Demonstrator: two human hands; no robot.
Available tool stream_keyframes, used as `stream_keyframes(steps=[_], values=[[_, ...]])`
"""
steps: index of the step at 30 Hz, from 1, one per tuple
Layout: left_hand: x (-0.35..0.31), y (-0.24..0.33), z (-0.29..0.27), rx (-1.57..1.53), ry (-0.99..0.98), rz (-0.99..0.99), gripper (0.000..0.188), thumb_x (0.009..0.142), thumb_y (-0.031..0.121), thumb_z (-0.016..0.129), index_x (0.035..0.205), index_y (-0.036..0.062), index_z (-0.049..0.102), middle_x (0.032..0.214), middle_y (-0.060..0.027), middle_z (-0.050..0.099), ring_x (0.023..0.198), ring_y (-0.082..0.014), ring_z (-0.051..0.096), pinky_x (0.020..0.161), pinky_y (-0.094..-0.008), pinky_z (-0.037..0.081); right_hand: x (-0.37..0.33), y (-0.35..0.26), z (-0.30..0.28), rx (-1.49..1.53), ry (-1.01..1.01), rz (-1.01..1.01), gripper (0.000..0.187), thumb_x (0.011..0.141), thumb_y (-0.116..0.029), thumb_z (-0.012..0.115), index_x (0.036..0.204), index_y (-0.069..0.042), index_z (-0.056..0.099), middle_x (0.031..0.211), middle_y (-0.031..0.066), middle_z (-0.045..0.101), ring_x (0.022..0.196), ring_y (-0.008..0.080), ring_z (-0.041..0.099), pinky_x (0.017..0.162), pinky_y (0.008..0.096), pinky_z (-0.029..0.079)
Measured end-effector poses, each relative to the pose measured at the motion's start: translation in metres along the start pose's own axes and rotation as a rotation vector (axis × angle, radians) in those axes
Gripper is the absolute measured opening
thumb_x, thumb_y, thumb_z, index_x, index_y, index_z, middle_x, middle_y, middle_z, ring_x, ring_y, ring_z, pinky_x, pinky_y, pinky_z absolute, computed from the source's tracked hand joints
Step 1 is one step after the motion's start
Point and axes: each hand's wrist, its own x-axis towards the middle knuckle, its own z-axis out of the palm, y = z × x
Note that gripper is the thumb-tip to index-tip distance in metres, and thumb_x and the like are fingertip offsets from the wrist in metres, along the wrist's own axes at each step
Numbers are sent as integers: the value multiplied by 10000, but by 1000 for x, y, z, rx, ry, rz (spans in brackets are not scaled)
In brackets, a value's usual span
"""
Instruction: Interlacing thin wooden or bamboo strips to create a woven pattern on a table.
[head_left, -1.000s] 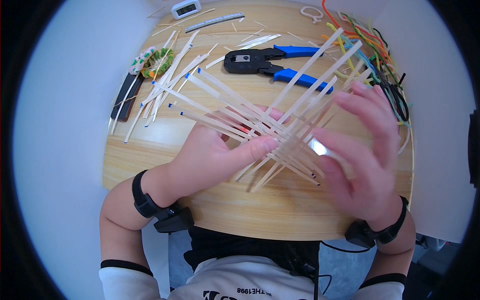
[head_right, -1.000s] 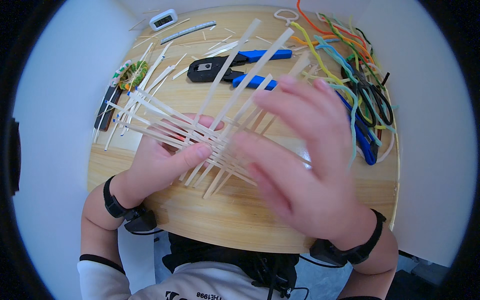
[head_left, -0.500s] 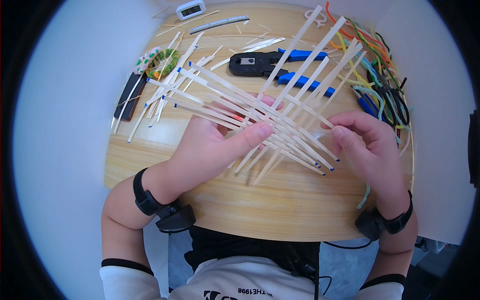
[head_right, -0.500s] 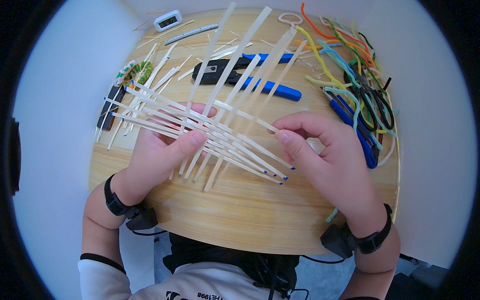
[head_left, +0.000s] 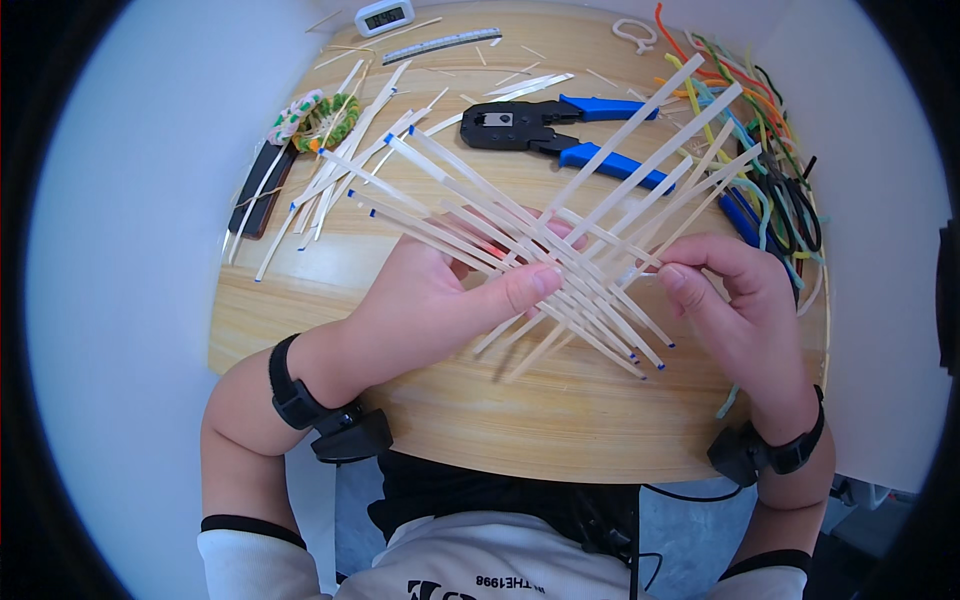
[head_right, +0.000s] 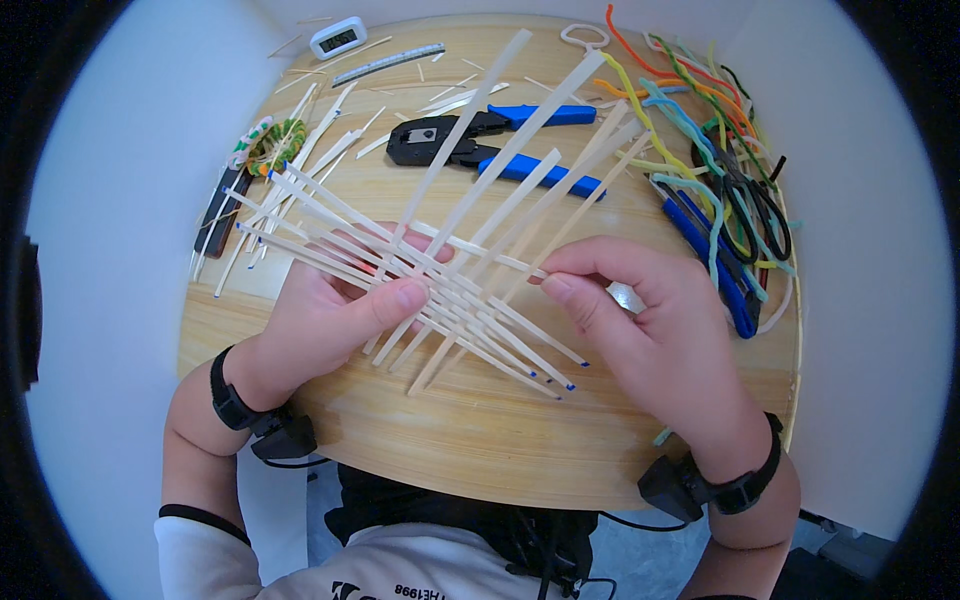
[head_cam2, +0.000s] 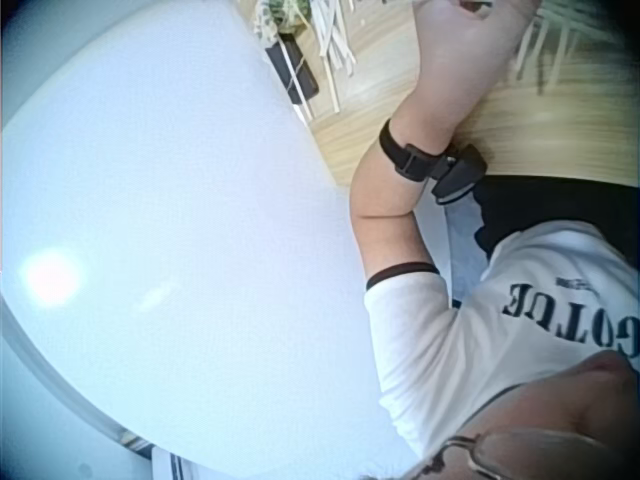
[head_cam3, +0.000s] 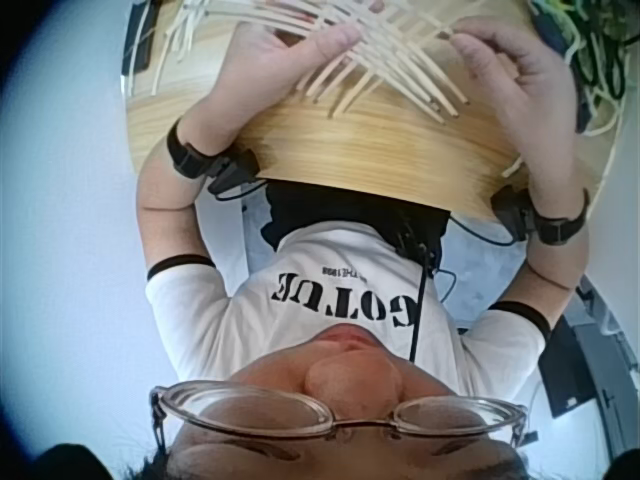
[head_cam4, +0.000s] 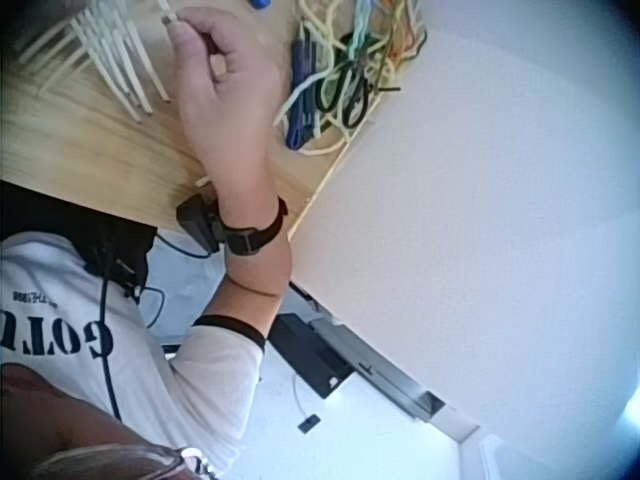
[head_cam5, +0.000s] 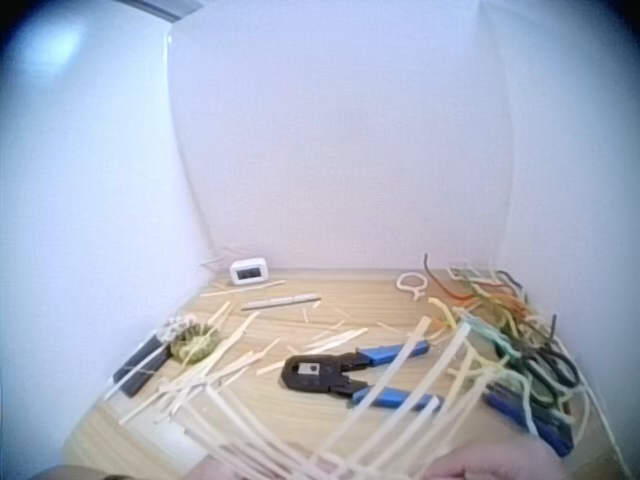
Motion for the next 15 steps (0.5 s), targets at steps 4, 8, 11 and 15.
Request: stream_keyframes(steps=[4, 8, 11, 15], values=[[0, -2, 0, -67, -43, 80, 408, 1024, 147, 762, 1374, -22, 637, 1325, -124, 725, 1175, -146, 684, 1017, -335, 578, 2, 11, 3, 41, 17, -72, 133, 1021, -72, 721, 1096, 26, 769, 909, 68, 764, 801, 85, 675, 730, 253, 539], [-1, -2, 0, -89, 8, 16, 398, 1024, 143, 762, 1364, -23, 640, 1319, -129, 726, 1172, -149, 686, 1012, -333, 582, 3, 12, 3, 6, 49, -100, 148, 993, -76, 749, 1102, 25, 762, 893, 72, 748, 830, 120, 681, 769, 278, 545], [2, -1, -1, -62, -7, -7, 401, 1024, 142, 761, 1368, -22, 637, 1326, -134, 725, 1182, -151, 686, 1024, -338, 580, 3, 10, -4, -163, 229, -270, 120, 968, -63, 764, 1063, 9, 755, 880, 80, 704, 833, 149, 658, 780, 305, 530], [0, 2, 3, -124, -55, -10, 404, 1019, 144, 766, 1364, -27, 644, 1261, -114, 742, 1096, -131, 703, 970, -321, 591, -6, -6, -15, -458, 324, -605, 143, 917, -81, 803, 1036, -38, 737, 916, 77, 609, 843, 209, 570, 784, 341, 470]])
